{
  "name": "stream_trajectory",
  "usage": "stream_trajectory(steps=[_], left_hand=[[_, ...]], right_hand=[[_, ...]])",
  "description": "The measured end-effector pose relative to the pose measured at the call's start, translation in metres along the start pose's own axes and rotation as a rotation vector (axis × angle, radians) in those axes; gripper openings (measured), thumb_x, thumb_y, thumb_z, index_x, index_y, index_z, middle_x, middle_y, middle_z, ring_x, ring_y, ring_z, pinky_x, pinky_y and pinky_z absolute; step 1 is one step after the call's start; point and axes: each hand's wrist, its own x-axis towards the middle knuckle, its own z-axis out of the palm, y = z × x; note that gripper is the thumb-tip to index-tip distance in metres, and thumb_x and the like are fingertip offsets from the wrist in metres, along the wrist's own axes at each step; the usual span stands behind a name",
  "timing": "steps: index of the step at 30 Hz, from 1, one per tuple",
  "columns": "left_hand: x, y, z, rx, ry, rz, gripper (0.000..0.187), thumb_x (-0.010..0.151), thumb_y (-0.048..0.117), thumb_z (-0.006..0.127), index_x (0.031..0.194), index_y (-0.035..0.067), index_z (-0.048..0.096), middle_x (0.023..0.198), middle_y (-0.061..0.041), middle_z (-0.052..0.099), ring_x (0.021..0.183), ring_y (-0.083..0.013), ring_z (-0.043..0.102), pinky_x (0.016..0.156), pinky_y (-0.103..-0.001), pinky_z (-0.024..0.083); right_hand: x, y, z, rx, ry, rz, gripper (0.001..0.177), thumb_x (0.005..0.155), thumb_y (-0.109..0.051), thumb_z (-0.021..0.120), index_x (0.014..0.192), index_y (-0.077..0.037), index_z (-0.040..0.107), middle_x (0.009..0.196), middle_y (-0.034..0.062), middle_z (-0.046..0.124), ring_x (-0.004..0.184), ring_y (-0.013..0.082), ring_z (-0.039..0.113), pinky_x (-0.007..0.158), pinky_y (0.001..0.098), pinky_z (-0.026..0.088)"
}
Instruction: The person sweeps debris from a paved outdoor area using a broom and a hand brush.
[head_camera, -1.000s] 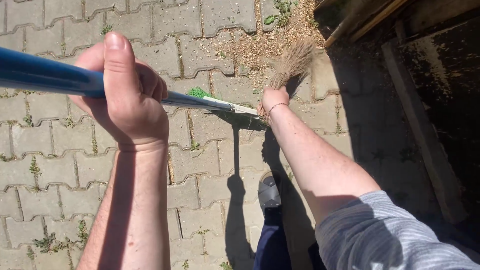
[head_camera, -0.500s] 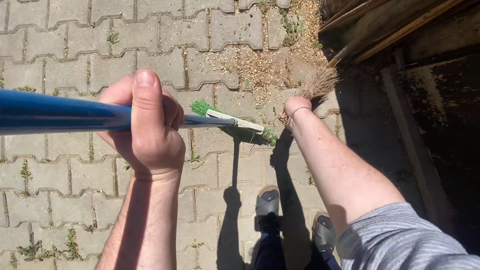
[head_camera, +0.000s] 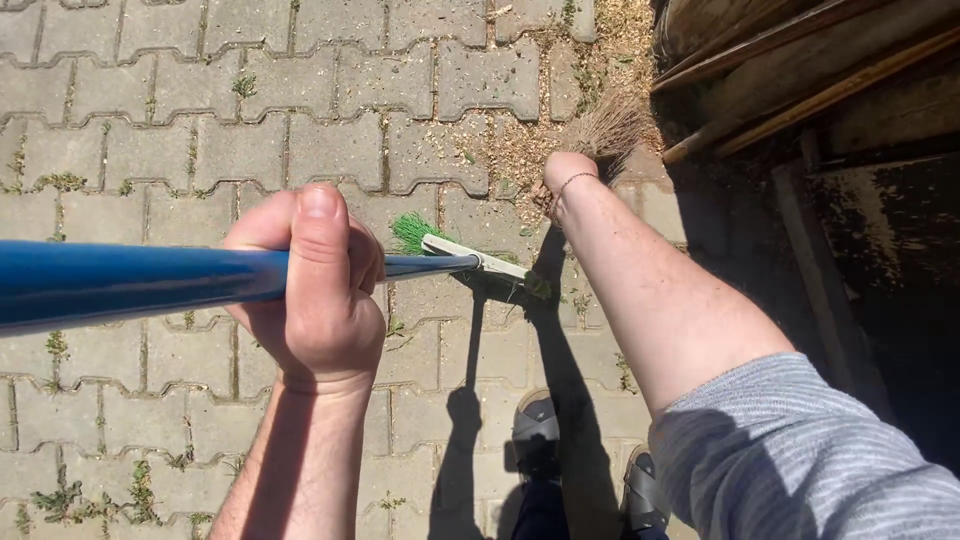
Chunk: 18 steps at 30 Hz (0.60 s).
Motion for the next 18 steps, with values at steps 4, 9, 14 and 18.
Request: stream_trajectory(steps=[4, 9, 14, 18], left_hand=[[0.002, 0.002, 0.003, -0.006, -0.007, 0.022, 0.043, 0.101, 0.029, 0.053, 0.064, 0.015, 0.038, 0.055, 0.002, 0.037, 0.049, -0.0094, 0.038, 0.048, -0.026, 0.031], [0.002, 0.002, 0.003, 0.022, -0.024, -0.028, 0.043, 0.102, 0.025, 0.051, 0.064, 0.017, 0.033, 0.053, 0.003, 0.036, 0.048, -0.0079, 0.035, 0.049, -0.026, 0.029], [0.001, 0.002, 0.008, 0.032, -0.010, -0.001, 0.044, 0.101, 0.026, 0.053, 0.062, 0.016, 0.035, 0.051, 0.002, 0.037, 0.046, -0.0096, 0.037, 0.048, -0.027, 0.033], [0.005, 0.006, 0.008, 0.036, -0.030, 0.019, 0.042, 0.101, 0.025, 0.052, 0.064, 0.017, 0.032, 0.053, 0.003, 0.035, 0.048, -0.0085, 0.035, 0.047, -0.027, 0.028]], right_hand=[[-0.128, -0.001, -0.040, 1.048, 0.141, -0.039, 0.040, 0.092, 0.004, 0.043, 0.126, 0.002, 0.063, 0.091, 0.0073, 0.064, 0.070, 0.0136, 0.061, 0.056, 0.0247, 0.054], [-0.254, 0.060, 0.003, 1.571, 0.012, 0.190, 0.081, 0.100, -0.029, 0.051, 0.167, -0.045, 0.007, 0.075, 0.0034, 0.061, 0.049, 0.0102, 0.056, 0.027, 0.0189, 0.025], [-0.144, 0.015, -0.032, 2.182, -0.024, 0.521, 0.041, 0.107, -0.014, 0.031, 0.140, -0.010, 0.055, 0.070, 0.0066, 0.053, 0.041, 0.0127, 0.048, 0.035, 0.0266, 0.047], [-0.228, -0.005, -0.114, 1.664, 0.002, 0.002, 0.026, 0.104, -0.022, 0.053, 0.125, -0.011, 0.063, 0.072, 0.0011, 0.060, 0.048, 0.0065, 0.051, 0.040, 0.0180, 0.046]])
